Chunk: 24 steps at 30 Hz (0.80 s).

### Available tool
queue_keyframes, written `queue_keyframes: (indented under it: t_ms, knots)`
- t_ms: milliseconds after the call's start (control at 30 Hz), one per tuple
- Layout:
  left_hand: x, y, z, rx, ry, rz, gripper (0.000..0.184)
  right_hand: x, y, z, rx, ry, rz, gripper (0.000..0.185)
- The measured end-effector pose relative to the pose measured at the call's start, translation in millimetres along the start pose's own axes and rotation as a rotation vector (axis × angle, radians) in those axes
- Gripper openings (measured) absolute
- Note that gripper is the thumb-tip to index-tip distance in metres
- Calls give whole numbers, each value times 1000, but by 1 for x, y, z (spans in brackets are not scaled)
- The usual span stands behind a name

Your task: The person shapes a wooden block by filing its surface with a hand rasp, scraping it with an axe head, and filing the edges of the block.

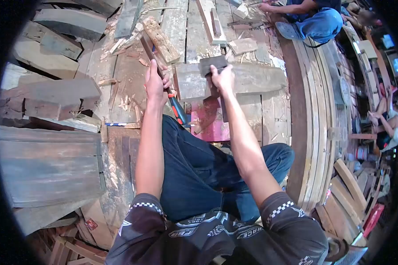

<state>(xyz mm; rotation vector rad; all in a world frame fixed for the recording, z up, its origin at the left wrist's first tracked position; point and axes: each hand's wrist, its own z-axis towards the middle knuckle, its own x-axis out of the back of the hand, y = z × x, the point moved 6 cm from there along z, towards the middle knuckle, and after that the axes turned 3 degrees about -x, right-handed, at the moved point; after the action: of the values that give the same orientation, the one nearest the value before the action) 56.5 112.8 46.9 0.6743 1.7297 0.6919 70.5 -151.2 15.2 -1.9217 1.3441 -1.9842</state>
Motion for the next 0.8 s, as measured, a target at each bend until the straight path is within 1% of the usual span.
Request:
queue_keyframes:
  t_ms: [33,100,133,167,233,300,367,433,500,600,700,733,767,800]
  knots:
    - [0,2,-2,-7,21,7,39,-3,-12,-4,-7,-57,27,75]
    - [1,6,-5,-16,59,28,39,8,-30,-22,-100,-176,142,73]
    - [4,4,-3,23,22,10,37,0,-22,-13,-61,-131,182,71]
    - [8,4,0,6,37,23,40,-10,-5,-1,-23,-85,217,69]
    - [4,8,-7,-22,75,36,45,16,-6,-12,-113,-120,352,60]
    - [7,5,-3,-23,48,24,44,18,37,26,-20,44,348,59]
    - [1,9,-6,-43,31,22,42,65,36,17,-27,152,124,67]
    - [0,6,-5,-27,19,20,39,81,59,27,-245,62,175,69]
    - [-1,9,-6,-33,23,19,38,92,79,39,-219,142,108,67]
    - [1,9,-6,-24,18,21,37,88,100,39,-266,105,129,63]
    - [-2,10,-6,-28,-8,15,36,76,111,41,-249,97,163,60]
    - [-3,10,-7,-25,-3,9,36,71,110,40,-269,50,168,60]
    - [-4,10,-7,-23,1,2,36,65,106,41,-128,128,145,61]
    - [-5,10,-6,-21,1,-3,36,60,96,34,-159,107,149,62]
